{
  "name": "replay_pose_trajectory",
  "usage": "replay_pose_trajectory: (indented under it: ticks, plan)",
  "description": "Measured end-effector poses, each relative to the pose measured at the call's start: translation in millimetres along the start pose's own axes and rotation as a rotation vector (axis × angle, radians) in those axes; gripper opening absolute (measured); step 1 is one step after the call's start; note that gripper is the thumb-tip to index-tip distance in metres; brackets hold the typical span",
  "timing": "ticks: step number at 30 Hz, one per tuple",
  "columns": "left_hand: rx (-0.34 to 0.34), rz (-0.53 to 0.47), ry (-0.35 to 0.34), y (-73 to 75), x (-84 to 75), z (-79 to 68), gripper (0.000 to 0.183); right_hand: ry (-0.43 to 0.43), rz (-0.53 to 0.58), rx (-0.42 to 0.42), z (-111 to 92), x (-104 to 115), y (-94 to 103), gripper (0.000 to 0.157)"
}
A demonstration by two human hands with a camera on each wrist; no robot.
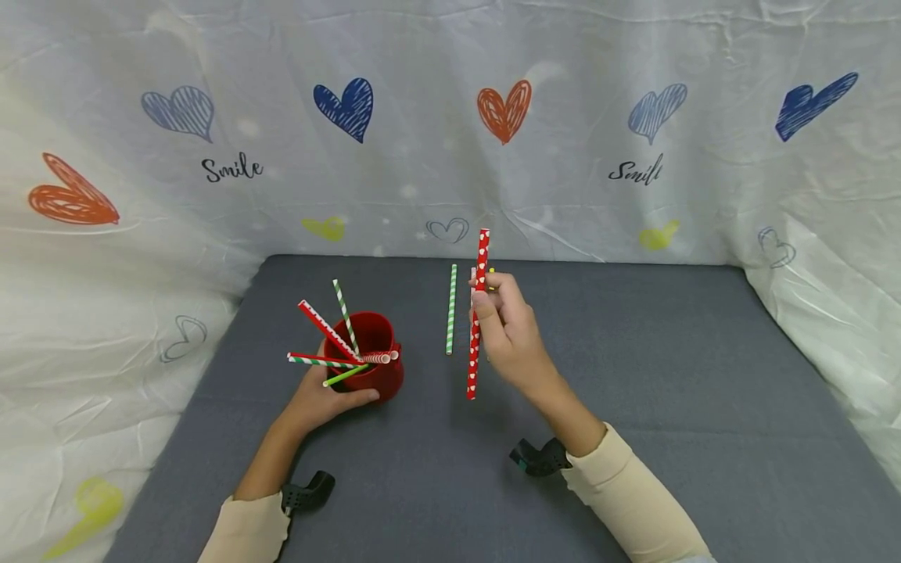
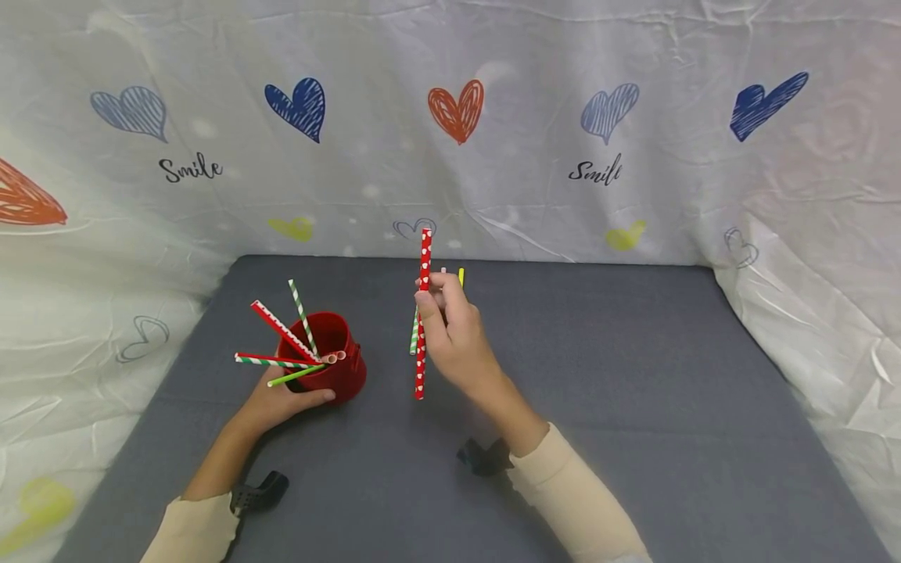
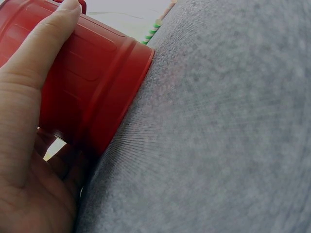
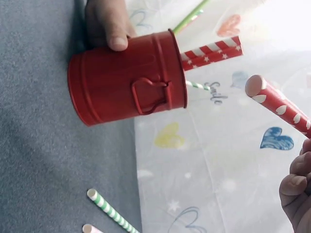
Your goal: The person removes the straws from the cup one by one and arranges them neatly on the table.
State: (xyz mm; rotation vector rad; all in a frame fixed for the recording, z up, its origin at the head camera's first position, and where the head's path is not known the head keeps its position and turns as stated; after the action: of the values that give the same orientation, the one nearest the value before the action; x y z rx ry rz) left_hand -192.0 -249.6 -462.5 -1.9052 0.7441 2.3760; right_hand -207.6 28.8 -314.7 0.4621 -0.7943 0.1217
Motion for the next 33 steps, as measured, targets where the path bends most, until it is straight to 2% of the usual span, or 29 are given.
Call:
replay_pose_trajectory:
  ticks: [7,10,12,20,30,33]
  plan:
    - [0.015,-0.012,-0.055,-3.0,-23.1,-1.2,0.09,-0.08,-0.021,-0.006,-4,-9,3.3,0.017]
    - [0.017,-0.015,-0.038,-3.0,-24.6,-2.2,0.09,-0.117,-0.047,-0.008,-4,-1,5.8,0.016]
    - [0.018,-0.021,-0.03,-3.0,-24.2,-2.4,0.09,-0.138,-0.059,-0.011,-4,-4,7.8,0.015]
    - [0.015,-0.018,-0.039,-3.3,-25.5,-0.3,0.09,-0.226,-0.098,-0.032,-15,-48,21.3,0.02]
    - [0.008,0.0,-0.013,-3.0,-28.0,-0.5,0.093,-0.358,-0.132,-0.024,-21,-81,38.6,0.023]
    - [0.006,0.009,-0.014,-2.7,-23.5,-0.8,0.092,-0.403,-0.161,-0.02,-24,-92,42.6,0.025]
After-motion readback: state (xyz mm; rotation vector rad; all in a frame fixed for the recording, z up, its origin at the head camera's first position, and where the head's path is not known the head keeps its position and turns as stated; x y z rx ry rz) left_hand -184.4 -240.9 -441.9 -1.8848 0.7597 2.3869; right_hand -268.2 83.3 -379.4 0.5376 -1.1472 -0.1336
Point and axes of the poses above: each hand's wrist, its own z-axis towards the middle knuckle, its own y-axis out of the back of the hand, x = y × z, the point moved 8 cm from there along z, towards the middle knuckle, and after that the axes turned 11 degrees about x, right-handed, at the moved point
